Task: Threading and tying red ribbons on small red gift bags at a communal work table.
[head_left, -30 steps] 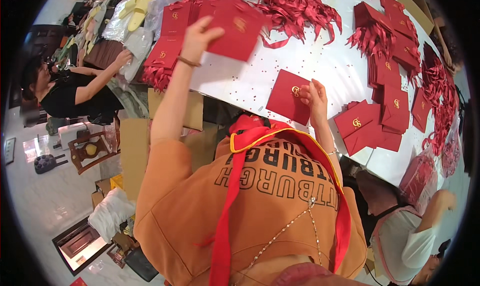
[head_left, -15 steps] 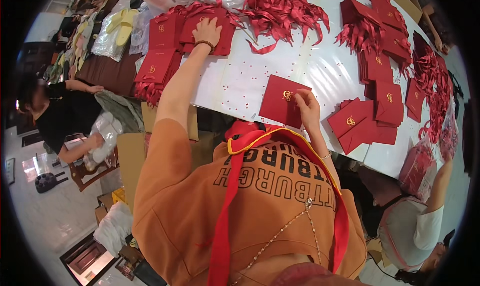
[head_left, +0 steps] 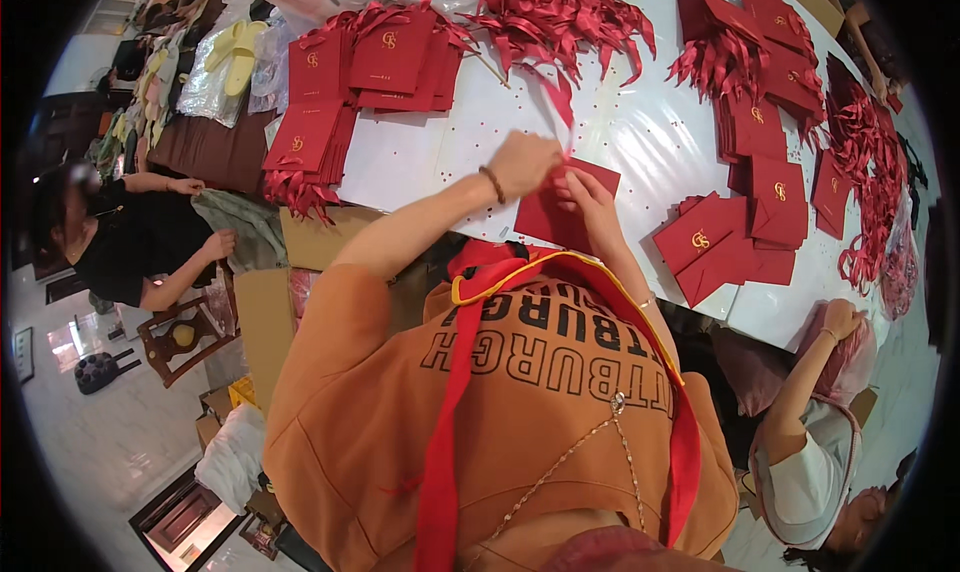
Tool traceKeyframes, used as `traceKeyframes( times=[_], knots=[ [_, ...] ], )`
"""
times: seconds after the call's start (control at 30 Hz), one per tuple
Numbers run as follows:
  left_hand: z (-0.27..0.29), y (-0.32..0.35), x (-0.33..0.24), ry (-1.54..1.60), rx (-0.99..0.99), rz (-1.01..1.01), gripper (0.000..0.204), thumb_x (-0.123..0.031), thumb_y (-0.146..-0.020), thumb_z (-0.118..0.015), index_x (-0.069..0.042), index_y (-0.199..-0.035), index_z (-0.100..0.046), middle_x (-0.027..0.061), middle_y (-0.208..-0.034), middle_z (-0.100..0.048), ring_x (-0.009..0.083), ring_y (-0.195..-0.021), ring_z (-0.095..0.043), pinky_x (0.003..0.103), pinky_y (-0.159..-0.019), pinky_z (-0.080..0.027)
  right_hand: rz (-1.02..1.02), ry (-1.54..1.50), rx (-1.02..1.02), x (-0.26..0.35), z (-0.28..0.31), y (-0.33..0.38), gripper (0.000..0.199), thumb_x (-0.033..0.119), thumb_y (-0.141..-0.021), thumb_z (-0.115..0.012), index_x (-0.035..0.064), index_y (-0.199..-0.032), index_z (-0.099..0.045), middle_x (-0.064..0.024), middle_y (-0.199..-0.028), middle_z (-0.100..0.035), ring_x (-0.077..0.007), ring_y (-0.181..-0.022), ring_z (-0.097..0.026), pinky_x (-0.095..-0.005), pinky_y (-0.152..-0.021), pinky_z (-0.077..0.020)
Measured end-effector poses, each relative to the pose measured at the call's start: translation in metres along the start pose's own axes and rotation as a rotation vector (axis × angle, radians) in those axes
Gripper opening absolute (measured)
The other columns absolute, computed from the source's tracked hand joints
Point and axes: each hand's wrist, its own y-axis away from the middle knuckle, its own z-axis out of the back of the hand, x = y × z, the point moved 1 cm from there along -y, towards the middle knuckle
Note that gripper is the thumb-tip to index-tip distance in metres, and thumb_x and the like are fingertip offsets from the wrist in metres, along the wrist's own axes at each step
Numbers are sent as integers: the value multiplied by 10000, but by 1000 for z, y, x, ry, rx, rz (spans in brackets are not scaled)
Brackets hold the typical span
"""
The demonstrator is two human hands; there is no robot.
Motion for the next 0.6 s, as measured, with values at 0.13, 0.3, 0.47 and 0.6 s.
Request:
traceKeyframes(
  times=[0.13, 0.3, 0.47, 0.6],
  knots=[
    [20, 39, -45, -42, -164, -189, 37, -126, -789, -575, -104, -810, -554, 52, -773, -553, 224, -780, -542, 362, -746, -373, -122, -199, 126, 0, -10, -13, 256, 321, -887, -579, 101, -1016, -578, -4, -922, -596, -84, -835, -549, -238, -737, -436],
    [36, 80, -20, -137, -73, -266, 65, -134, -777, -596, -112, -819, -552, 47, -739, -545, 203, -748, -542, 366, -735, -366, -176, -337, 92, 18, -14, -19, 163, 291, -898, -564, 130, -923, -571, 12, -886, -617, -73, -845, -549, -252, -703, -428],
    [55, 85, 8, -318, 292, 175, 159, -195, -850, -523, -69, -806, -609, 83, -714, -590, 257, -725, -573, 373, -743, -395, -140, -219, 92, 16, -16, -17, 186, 307, -910, -540, 125, -937, -570, 23, -870, -619, -67, -822, -551, -246, -695, -414],
    [43, 48, 11, 351, 37, 390, 288, -286, -875, -527, -25, -914, -643, 116, -833, -650, 222, -796, -613, 343, -724, -454, -161, -8, 139, 6, -35, -7, 222, 301, -929, -489, 104, -944, -590, 12, -891, -615, -64, -788, -541, -240, -687, -409]
  ],
)
